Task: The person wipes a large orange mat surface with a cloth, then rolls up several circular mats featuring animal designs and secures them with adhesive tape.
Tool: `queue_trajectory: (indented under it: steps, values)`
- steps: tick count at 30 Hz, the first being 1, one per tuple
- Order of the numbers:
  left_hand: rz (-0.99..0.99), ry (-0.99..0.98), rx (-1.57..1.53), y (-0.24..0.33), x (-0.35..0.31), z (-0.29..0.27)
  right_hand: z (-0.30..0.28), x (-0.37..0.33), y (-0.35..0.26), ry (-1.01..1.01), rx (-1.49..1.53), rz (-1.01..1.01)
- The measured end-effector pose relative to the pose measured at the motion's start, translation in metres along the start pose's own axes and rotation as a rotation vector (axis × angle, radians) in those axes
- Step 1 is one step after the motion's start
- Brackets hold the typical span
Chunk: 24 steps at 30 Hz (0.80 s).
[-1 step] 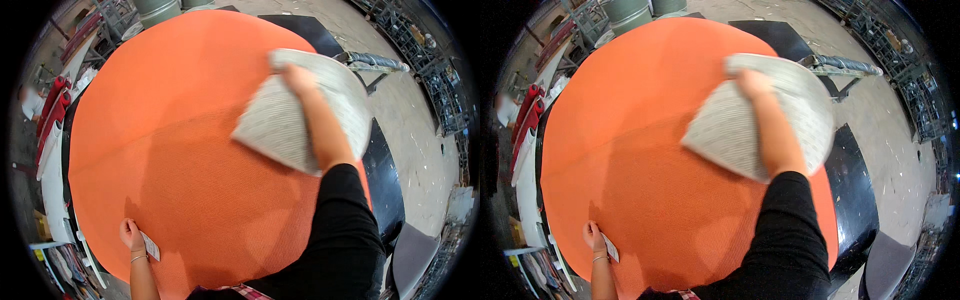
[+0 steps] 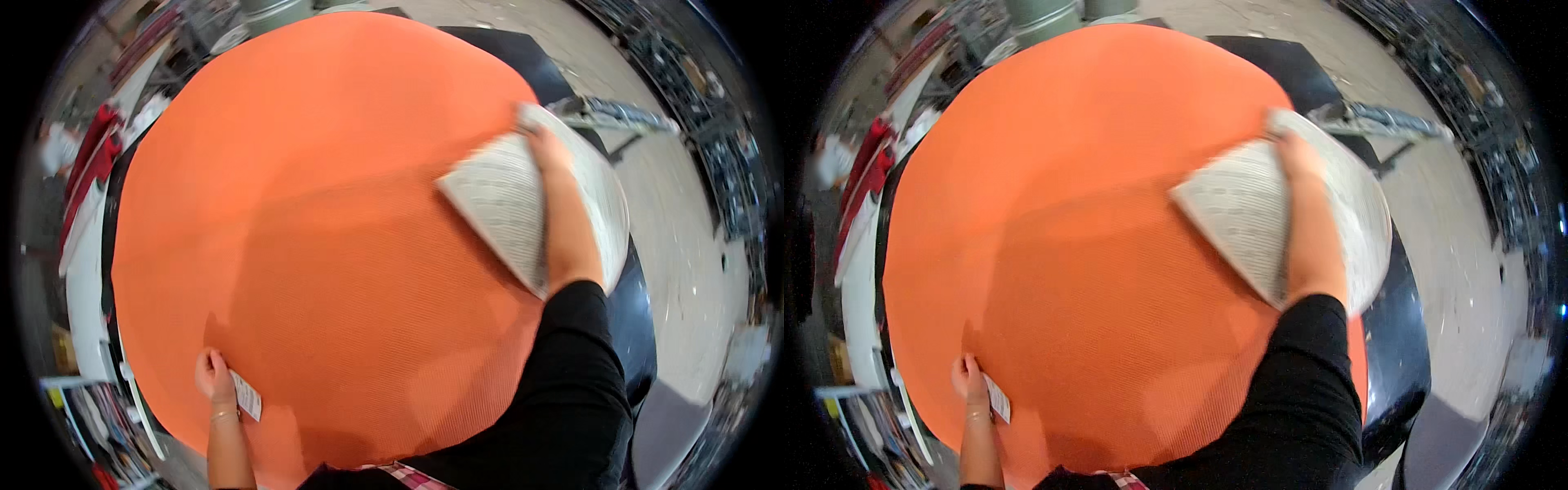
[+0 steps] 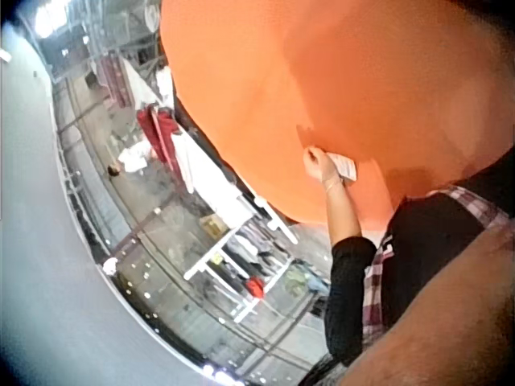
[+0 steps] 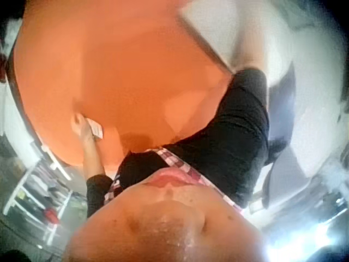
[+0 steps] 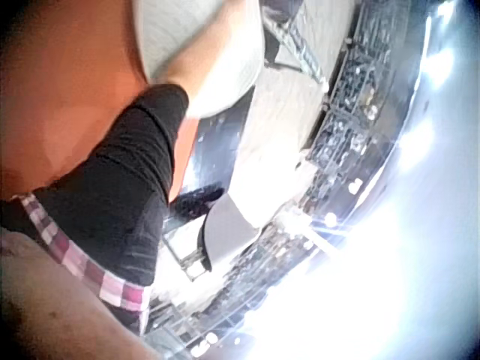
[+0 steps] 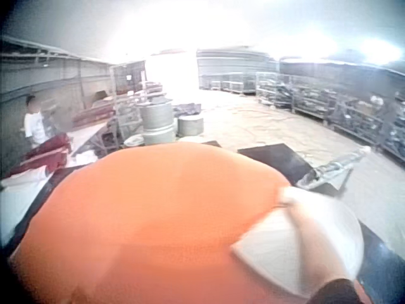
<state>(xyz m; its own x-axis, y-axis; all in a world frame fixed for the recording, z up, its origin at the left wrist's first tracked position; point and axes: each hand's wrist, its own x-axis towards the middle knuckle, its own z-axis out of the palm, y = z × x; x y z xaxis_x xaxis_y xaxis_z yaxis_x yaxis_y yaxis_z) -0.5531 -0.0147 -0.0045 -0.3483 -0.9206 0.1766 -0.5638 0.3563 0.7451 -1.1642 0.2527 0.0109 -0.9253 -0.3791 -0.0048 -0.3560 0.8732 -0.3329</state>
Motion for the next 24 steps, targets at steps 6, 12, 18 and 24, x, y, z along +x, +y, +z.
queue_trajectory:
  steps: [6, 12, 18, 24]
  values:
    - [0.119, -0.041, 0.136, 0.020, 0.012, 0.019, 0.020, 0.037, 0.105, 0.193, -0.070, 0.107]
    - [0.031, -0.057, 0.197, 0.032, 0.009, 0.020, 0.022, -0.014, -0.037, -0.011, -0.015, -0.041]
    - [0.031, -0.095, 0.188, 0.049, 0.017, 0.019, 0.060, -0.244, -0.249, -0.302, -0.056, -0.700]
    - [-0.002, 0.005, -0.218, 0.025, 0.018, 0.015, 0.050, -0.387, -0.224, -0.316, -0.096, -0.918]
